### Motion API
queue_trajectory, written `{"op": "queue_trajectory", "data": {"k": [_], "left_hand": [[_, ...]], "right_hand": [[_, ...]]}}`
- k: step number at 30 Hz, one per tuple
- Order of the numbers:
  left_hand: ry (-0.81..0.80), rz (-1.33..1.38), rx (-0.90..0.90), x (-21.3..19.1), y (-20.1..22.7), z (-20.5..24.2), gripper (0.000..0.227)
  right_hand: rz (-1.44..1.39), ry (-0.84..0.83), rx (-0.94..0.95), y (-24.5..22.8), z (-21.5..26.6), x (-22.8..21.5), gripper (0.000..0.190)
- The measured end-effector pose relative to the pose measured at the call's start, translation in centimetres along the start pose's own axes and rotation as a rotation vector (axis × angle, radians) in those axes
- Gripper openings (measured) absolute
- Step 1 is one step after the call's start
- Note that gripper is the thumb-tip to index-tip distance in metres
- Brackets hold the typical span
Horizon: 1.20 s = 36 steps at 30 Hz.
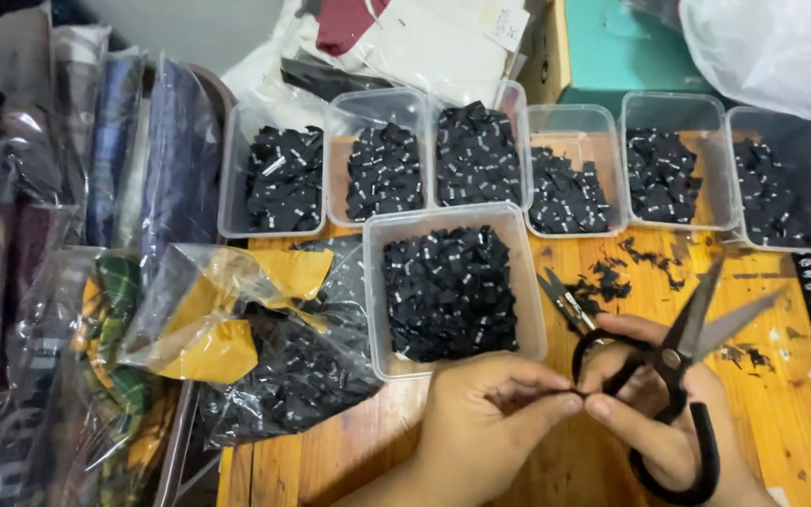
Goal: The person repeatedly picks small black fabric tags from a plastic container and cuts them into smaller pieces using scissors. The cut pieces are returned to the same container. The person also uses a utility knife to trim or separate some tags. The workspace includes multiple containers of similar tags and scattered cuttings on a wooden table.
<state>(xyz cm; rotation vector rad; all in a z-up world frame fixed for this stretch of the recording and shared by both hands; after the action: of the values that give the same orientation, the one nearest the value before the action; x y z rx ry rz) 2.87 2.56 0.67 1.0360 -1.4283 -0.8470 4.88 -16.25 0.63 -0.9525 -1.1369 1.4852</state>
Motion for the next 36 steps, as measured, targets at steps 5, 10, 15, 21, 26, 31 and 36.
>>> {"op": "queue_trajectory", "data": {"k": [5,10,15,21,26,31,36], "left_hand": [[-0.026,-0.059,-0.060,-1.7,1.7,-1.0,0.017],[0.067,-0.273,0.172,-4.0,4.7,-2.8,0.021],[-0.568,-1.046,0.449,-6.7,4.2,-3.2,0.026],[-0.520,-1.295,0.734,-6.1,0.0,-1.9,0.020],[-0.602,-1.242,0.671,-6.2,-1.1,-1.1,0.009],[-0.666,-1.149,0.648,-6.1,-0.6,-0.8,0.006],[-0.591,-0.709,0.372,-7.6,5.2,-3.0,0.022]], "right_hand": [[0.123,0.034,0.072,-1.9,-1.8,1.7,0.062],[0.071,0.165,0.205,-3.8,-3.6,2.9,0.060],[0.010,0.198,0.231,-4.0,-5.9,2.3,0.058],[0.171,0.312,0.320,-7.4,-9.2,3.6,0.061],[0.713,0.229,0.189,-10.6,-14.2,6.0,0.052],[0.904,0.054,0.378,-14.4,-17.8,11.6,0.059],[0.832,-0.041,0.223,-13.2,-20.3,13.9,0.051]]}}
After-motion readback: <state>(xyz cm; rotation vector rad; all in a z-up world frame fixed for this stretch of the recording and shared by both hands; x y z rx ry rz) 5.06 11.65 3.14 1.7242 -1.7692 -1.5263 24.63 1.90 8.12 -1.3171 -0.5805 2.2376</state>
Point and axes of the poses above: each hand's wrist, its own z-axis away from the middle knuckle, its own x-axis out of the palm, y = z × x, the point moved 1 cm from there along -z, towards the middle knuckle, and after that the axes turned 15 degrees about x, right-handed, at the moved point
